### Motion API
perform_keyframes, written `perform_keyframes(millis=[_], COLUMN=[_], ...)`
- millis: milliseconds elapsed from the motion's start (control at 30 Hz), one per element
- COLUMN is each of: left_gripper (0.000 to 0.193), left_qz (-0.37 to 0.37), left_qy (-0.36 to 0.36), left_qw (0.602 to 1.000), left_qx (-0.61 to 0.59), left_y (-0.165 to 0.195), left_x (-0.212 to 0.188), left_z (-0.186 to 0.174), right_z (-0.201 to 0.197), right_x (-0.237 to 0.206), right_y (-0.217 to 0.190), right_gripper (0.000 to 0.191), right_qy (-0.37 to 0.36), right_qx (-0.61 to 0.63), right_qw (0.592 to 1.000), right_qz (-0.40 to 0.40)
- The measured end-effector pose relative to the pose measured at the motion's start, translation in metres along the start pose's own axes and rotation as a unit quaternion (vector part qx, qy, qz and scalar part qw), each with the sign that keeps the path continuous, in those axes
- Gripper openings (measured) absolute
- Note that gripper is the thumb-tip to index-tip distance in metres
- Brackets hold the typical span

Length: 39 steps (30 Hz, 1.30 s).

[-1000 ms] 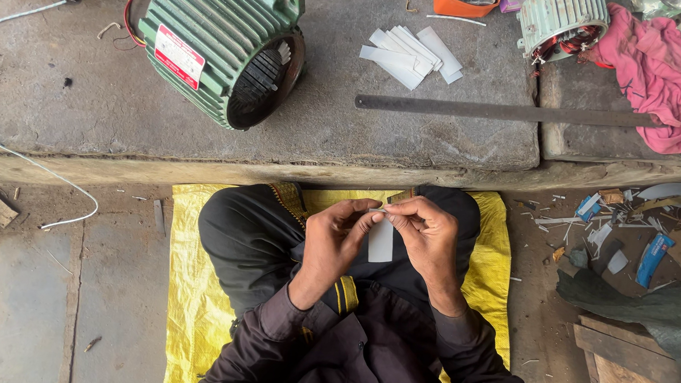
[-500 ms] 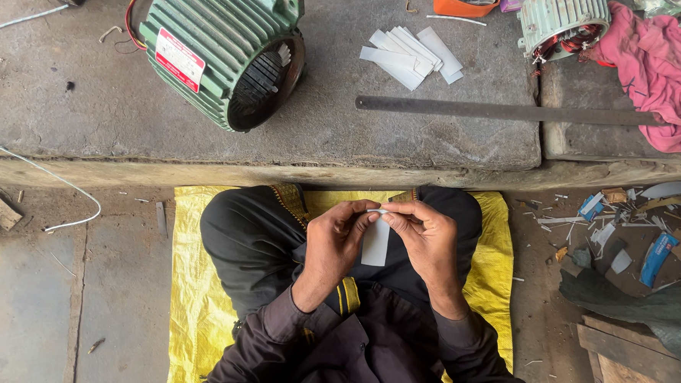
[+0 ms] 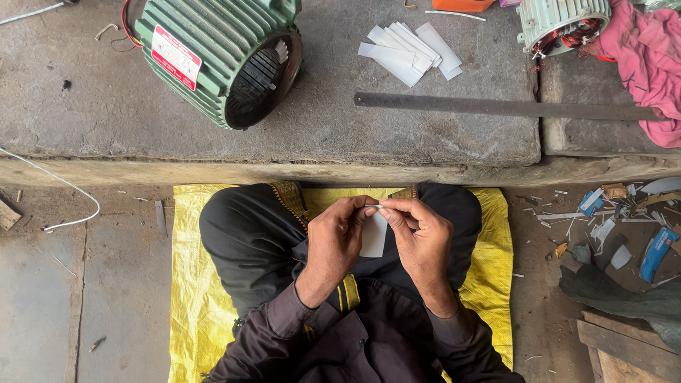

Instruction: The person sits on the floor cutting and folding white insulation strips by hand, then inserts the folded strips into the slots of a green electric motor stator. They handle each strip one at a time, pressing strips into the motor housing slots and stacking finished pieces on the ledge.

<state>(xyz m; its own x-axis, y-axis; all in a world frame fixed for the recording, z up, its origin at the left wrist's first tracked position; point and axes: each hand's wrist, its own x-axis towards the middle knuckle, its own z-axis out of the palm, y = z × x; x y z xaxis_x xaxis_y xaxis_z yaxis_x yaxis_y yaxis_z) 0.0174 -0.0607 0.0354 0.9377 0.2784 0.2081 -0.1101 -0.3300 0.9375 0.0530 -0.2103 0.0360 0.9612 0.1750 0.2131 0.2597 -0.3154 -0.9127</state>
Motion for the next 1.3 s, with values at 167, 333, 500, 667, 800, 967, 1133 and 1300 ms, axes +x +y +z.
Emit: perform_keyframes(millis=[167,333,500,667,800,967,1133,1300], left_gripper=[0.012,0.012,0.013,0.011,0.011,0.014,0.023,0.019], left_qz=[0.015,0.006,-0.020,-0.003,0.004,-0.056,-0.108,-0.099], left_qy=[-0.004,-0.011,-0.021,-0.019,-0.023,-0.052,-0.123,-0.112], left_qw=[1.000,1.000,0.999,1.000,1.000,0.996,0.967,0.977], left_qx=[-0.001,-0.002,-0.015,-0.020,-0.014,-0.035,-0.193,-0.152], left_y=[0.002,0.005,0.007,0.007,0.005,-0.003,-0.015,-0.015], left_x=[0.001,0.001,0.002,0.003,0.001,0.000,0.006,0.006], left_z=[0.001,0.002,0.002,-0.001,0.000,0.001,-0.006,-0.008], right_z=[-0.001,-0.001,-0.006,-0.013,-0.011,-0.009,-0.012,-0.012], right_x=[0.000,0.000,0.003,0.008,0.006,0.000,0.000,-0.002], right_y=[0.003,0.002,0.001,0.013,0.023,0.027,0.029,0.031], right_gripper=[0.015,0.015,0.015,0.027,0.018,0.016,0.016,0.016], right_qy=[0.003,0.010,-0.014,-0.086,-0.080,-0.047,-0.038,-0.032], right_qx=[-0.008,0.001,0.044,0.173,0.186,0.137,0.159,0.130], right_qw=[1.000,1.000,0.999,0.975,0.974,0.988,0.984,0.988], right_qz=[-0.011,-0.019,0.023,0.114,0.103,0.062,0.072,0.072])
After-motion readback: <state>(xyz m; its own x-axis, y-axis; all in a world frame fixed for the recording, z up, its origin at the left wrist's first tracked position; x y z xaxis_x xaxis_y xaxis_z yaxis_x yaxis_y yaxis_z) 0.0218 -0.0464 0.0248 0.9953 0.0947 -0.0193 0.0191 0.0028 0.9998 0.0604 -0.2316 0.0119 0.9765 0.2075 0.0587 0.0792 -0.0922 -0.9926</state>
